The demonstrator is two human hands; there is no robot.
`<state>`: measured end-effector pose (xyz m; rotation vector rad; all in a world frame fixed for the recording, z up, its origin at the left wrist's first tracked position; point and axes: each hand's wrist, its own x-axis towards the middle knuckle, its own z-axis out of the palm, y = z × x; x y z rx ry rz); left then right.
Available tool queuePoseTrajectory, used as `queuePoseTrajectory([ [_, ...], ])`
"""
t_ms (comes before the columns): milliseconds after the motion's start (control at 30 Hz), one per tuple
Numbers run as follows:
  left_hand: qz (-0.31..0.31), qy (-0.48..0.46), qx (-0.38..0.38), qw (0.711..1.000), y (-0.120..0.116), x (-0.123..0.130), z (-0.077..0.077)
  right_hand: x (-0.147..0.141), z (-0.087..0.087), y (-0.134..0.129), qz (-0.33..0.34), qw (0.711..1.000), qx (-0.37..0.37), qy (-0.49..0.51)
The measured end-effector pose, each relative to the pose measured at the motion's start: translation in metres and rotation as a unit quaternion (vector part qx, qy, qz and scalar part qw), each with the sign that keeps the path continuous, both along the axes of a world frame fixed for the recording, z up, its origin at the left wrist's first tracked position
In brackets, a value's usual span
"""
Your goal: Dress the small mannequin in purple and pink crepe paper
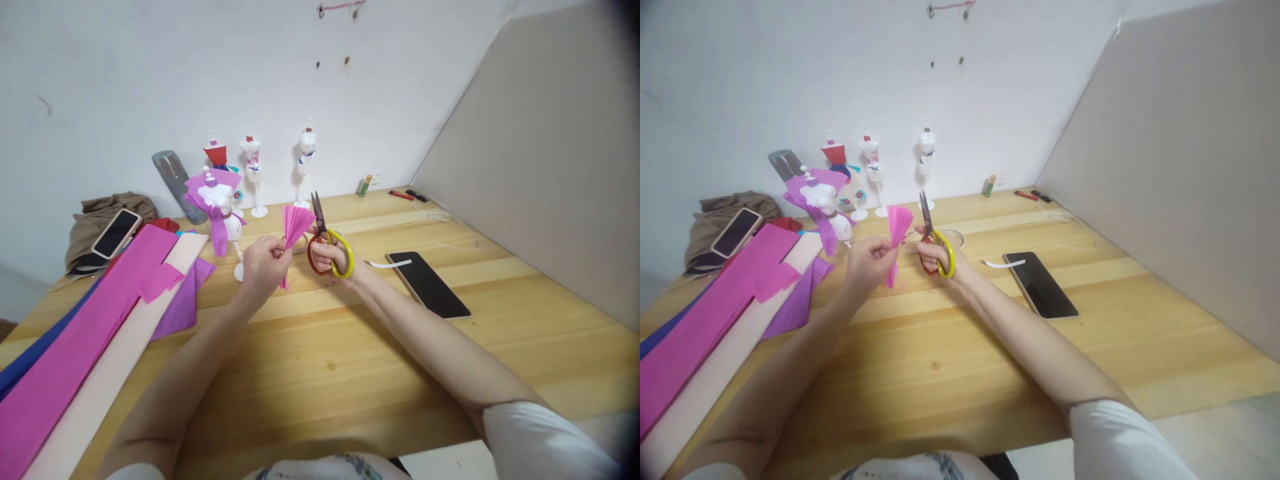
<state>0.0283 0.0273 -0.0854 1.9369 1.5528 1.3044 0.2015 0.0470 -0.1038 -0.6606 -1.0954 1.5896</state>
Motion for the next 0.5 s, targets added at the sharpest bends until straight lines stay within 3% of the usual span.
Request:
queuePoseTrajectory([
  [100,-0.08,-0.138,-0.137,0.978,0.002,0.0,0.002,-0.003,0.003,-0.004,0.02,1.0,-0.007,0.005],
  [200,-0.12,-0.208,-0.214,0.947,0.002,0.0,0.005,-0.005,0.005,-0.008,0.037,0.999,0.007,-0.021],
  [300,-0.111,-0.213,-0.21,0.948,0.001,0.002,0.004,-0.008,0.006,-0.012,0.012,0.999,0.01,-0.037],
  [500,-0.048,-0.11,-0.123,0.985,0.002,0.007,-0.01,-0.016,0.007,-0.019,-0.055,0.998,-0.02,-0.036],
])
